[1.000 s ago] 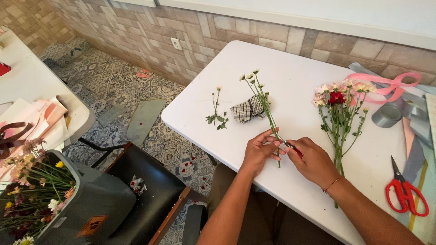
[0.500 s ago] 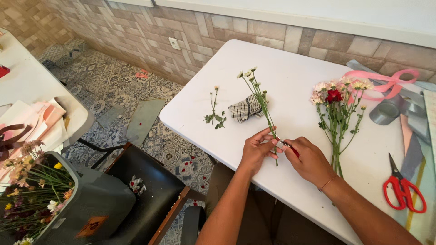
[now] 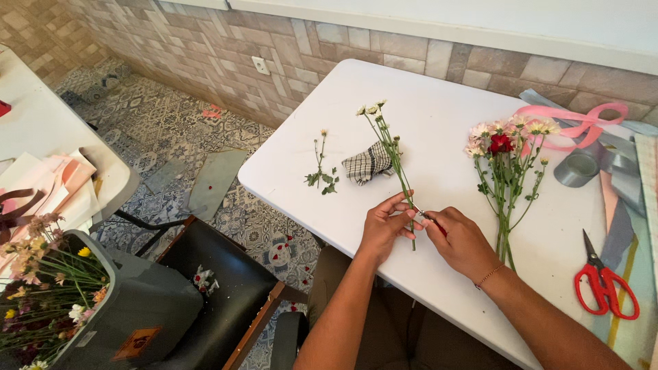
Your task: The person selects flowers from a bucket and places them on a table, then uses shears to trim the stems of the flowers before gathering them together into a small bunch.
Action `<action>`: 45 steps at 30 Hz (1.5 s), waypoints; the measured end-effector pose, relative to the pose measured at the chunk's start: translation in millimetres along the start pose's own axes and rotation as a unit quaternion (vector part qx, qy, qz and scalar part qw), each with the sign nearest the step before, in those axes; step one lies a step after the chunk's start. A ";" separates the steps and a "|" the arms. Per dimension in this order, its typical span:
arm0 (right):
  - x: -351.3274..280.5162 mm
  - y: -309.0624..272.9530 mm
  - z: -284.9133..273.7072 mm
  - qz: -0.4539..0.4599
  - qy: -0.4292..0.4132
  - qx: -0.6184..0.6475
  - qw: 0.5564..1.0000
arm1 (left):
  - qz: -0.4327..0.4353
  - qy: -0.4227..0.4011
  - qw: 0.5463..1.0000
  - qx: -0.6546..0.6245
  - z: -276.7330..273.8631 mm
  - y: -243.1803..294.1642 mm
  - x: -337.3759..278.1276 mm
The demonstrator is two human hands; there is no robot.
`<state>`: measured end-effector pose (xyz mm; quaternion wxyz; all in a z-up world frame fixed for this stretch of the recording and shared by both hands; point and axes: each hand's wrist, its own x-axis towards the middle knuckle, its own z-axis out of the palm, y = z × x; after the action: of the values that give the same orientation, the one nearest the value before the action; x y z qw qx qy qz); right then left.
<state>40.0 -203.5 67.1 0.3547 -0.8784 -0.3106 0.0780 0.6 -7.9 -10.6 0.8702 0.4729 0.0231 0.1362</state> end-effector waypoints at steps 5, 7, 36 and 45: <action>0.9 4.1 4.7 -0.002 0.003 -0.001 1.000 | 0.001 0.002 1.000 0.004 -0.7 -0.6 -0.9; 2.4 2.9 6.0 -0.007 0.004 0.006 1.000 | 0.001 0.001 1.000 0.004 -2.1 -3.7 -0.5; -2.5 1.7 4.9 0.003 0.000 0.012 1.000 | -0.004 -0.008 1.000 -0.015 -4.2 -4.4 2.1; -0.3 3.6 10.7 0.005 0.008 -0.008 1.000 | -0.002 -0.013 1.000 0.005 -4.2 -4.5 2.0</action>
<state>37.7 -199.5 56.8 0.3492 -0.8835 -0.3041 0.0702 2.8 -6.3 -16.5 0.8685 0.4785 0.0135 0.1284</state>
